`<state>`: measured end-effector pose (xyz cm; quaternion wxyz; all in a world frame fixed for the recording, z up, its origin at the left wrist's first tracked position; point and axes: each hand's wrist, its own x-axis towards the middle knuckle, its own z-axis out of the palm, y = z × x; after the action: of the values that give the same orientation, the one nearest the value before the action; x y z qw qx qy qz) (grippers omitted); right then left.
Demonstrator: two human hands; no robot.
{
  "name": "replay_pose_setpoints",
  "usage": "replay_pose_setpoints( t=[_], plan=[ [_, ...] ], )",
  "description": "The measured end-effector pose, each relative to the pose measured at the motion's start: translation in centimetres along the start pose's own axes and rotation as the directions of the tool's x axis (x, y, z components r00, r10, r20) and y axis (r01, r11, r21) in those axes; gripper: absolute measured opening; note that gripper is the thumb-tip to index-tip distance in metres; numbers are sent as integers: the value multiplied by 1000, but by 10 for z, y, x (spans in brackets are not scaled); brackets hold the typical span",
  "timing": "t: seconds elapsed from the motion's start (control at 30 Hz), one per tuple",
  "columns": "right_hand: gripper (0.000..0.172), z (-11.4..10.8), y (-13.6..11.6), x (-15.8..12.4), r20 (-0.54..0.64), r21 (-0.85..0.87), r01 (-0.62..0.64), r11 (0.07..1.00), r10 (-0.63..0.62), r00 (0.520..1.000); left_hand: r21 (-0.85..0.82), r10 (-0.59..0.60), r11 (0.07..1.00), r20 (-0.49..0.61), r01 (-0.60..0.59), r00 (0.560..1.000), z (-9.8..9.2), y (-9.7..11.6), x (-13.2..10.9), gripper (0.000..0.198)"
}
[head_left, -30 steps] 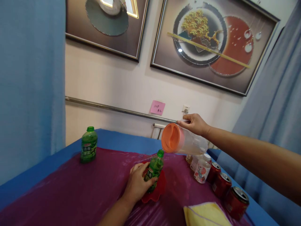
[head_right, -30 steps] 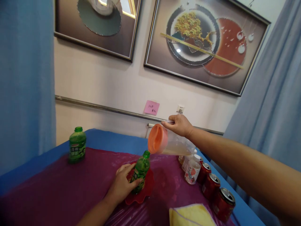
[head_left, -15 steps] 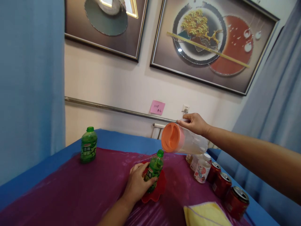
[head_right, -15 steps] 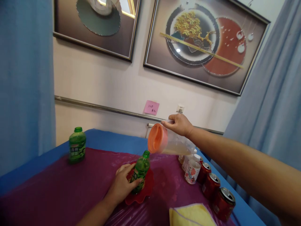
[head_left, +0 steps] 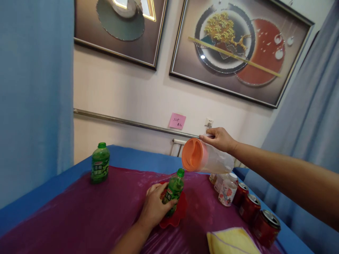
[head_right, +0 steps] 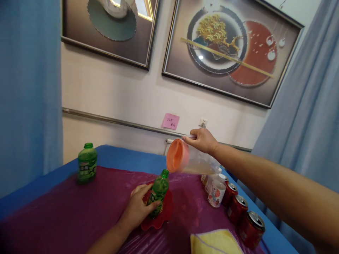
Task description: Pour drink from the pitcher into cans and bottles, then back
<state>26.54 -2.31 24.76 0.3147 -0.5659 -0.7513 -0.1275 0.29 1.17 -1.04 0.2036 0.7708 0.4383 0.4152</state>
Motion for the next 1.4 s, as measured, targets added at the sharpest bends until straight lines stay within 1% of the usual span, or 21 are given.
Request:
replay_pose_setpoints(
  t=[0.27, 0.43, 0.77, 0.93, 1.13, 1.4],
  plan=[
    [54, -1, -1, -1, 10, 1, -3, 1000, 3, 1000, 7, -7, 1000, 2, 7, 1000, 0, 1, 1, 60],
    [54, -2, -2, -1, 6, -11, 2, 1000, -2, 1000, -1, -34, 999, 12, 34, 999, 1, -1, 1, 62],
    [54, -1, 0, -2, 9, -10, -4, 1000, 4, 1000, -4, -45, 999, 26, 45, 999, 1, 0, 2, 64],
    [54, -2, -1, -2, 1, -17, 0, 1000, 0, 1000, -12, -26, 1000, 21, 26, 999, 1, -1, 1, 63],
    [53, -2, -2, -2, -3, -15, -2, 1000, 2, 1000, -25, -41, 999, 19, 42, 999, 3, -4, 2, 62],
    [54, -3, -3, -3, -3, -20, -4, 1000, 4, 1000, -22, -19, 1000, 5, 19, 1000, 2, -3, 1, 61]
  ],
)
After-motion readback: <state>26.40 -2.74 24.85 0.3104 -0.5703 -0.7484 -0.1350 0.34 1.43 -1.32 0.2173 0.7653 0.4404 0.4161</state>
